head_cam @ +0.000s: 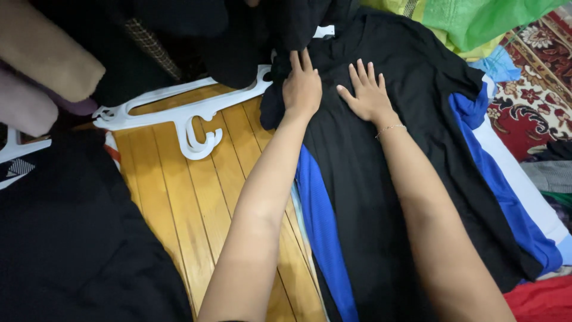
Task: Folding various garments and placing them on plastic hangers
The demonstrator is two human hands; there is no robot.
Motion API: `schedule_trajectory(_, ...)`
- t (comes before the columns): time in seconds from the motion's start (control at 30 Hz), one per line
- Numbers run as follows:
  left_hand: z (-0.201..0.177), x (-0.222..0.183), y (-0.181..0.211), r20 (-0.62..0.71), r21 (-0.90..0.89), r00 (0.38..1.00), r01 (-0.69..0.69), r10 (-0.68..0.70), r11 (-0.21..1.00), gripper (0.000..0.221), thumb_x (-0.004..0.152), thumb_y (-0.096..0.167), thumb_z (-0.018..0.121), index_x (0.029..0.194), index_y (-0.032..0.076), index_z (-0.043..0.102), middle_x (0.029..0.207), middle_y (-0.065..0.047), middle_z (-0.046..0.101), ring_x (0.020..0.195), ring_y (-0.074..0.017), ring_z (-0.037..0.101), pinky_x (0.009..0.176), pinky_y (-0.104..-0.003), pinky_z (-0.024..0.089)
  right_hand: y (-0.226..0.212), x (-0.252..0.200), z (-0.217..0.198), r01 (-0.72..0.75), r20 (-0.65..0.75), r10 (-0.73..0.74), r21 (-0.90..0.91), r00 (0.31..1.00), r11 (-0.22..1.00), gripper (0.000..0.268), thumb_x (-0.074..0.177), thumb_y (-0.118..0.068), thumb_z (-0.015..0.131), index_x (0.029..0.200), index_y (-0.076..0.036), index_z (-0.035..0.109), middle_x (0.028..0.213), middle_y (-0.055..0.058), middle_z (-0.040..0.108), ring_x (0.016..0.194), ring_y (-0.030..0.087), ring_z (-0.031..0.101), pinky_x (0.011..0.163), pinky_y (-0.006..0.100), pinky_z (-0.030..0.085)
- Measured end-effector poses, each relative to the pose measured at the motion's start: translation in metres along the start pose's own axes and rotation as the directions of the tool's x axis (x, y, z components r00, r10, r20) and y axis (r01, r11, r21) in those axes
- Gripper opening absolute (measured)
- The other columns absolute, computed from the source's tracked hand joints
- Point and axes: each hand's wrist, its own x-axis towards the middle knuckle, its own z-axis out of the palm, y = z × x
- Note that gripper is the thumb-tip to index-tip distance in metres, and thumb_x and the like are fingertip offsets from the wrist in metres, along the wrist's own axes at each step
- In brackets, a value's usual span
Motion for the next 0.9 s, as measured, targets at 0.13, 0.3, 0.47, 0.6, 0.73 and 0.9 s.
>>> schedule_trajectory(0.13, 0.012, 0.003, -0.008, 0.024, 0.041, 0.999, 0.022, -0.023, 0.999, 0.06, 0.104, 0.023, 0.056, 0.155, 0.004, 0.032, 0.158, -0.014, 0.041, 0.072, -0.0286, 0.075, 0.056, -0.039, 0.058, 0.003, 0.001, 0.003, 0.001, -0.087, 0.006, 0.082, 0.996, 0.997, 0.077, 0.104, -0.058, 0.031, 0.164, -0.01, 0.021, 0.171, 0.014, 0.011, 0.157, 0.036, 0.006, 0.123, 0.06, 0.01)
schedule_trajectory(0.3, 0.017, -0.004, -0.011, -0.132, -0.061, 0.991, -0.014, 0.006, 0.998, 0.017, 0.086, 0.02, 0.073, 0.099, 0.014, 0.063, 0.097, -0.01, 0.055, 0.076, -0.0304, 0.07, 0.063, -0.04, 0.057, 0.005, -0.003, 0.006, 0.031, -0.239, 0.019, 0.206, 0.971, 0.978, 0.067, 0.109, -0.047, 0.035, 0.161, -0.004, 0.027, 0.167, 0.021, 0.023, 0.155, 0.039, 0.014, 0.122, 0.055, 0.017)
schedule_trajectory(0.47, -0.029, -0.017, 0.001, -0.242, -0.062, 0.96, -0.158, 0.138, 0.986, 0.019, 0.08, 0.023, 0.071, 0.096, 0.014, 0.067, 0.112, -0.008, 0.059, 0.09, -0.036, 0.06, 0.074, -0.049, 0.052, 0.021, 0.006, 0.021, 0.108, -0.351, -0.041, 0.174, 0.936, 0.979, 0.061, 0.111, -0.039, 0.04, 0.157, -0.001, 0.032, 0.162, 0.028, 0.031, 0.152, 0.044, 0.021, 0.121, 0.055, 0.023)
schedule_trajectory(0.6, -0.058, -0.033, 0.015, -0.412, 0.146, 0.826, -0.356, 0.384, 0.923, 0.018, 0.079, 0.034, 0.07, 0.094, 0.027, 0.062, 0.143, 0.008, 0.054, 0.12, -0.0233, 0.053, 0.098, -0.047, 0.041, 0.05, 0.024, 0.044, 0.262, -0.54, -0.125, 0.185, 0.833, 0.947, 0.053, 0.103, -0.004, 0.046, 0.154, 0.004, 0.034, 0.158, 0.032, 0.036, 0.15, 0.048, 0.027, 0.125, 0.051, 0.023)
schedule_trajectory(0.73, -0.042, -0.029, 0.009, -0.473, -0.098, 0.694, -0.654, 0.543, 0.75, 0.007, 0.083, 0.011, 0.057, 0.09, 0.011, 0.058, 0.075, -0.004, 0.056, 0.082, -0.0245, 0.059, 0.096, -0.045, 0.045, 0.066, 0.03, 0.047, 0.295, -0.665, -0.065, 0.239, 0.744, 0.925, 0.071, 0.081, 0.012, 0.041, 0.151, 0.01, 0.034, 0.153, 0.031, 0.04, 0.146, 0.042, 0.037, 0.126, 0.046, 0.024)
schedule_trajectory(0.9, -0.023, -0.044, -0.002, -0.358, -0.316, 0.724, -0.688, 0.589, 0.653, 0.024, 0.089, 0.017, 0.055, 0.112, 0.011, 0.061, 0.071, -0.007, 0.065, 0.063, -0.0276, 0.066, 0.054, -0.043, 0.049, 0.073, 0.026, 0.045, 0.013, -0.704, 0.245, 0.339, 0.666, 0.941, 0.097, 0.072, 0.014, 0.042, 0.159, -0.027, 0.04, 0.155, 0.031, 0.025, 0.144, 0.051, 0.035, 0.124, 0.049, 0.025)
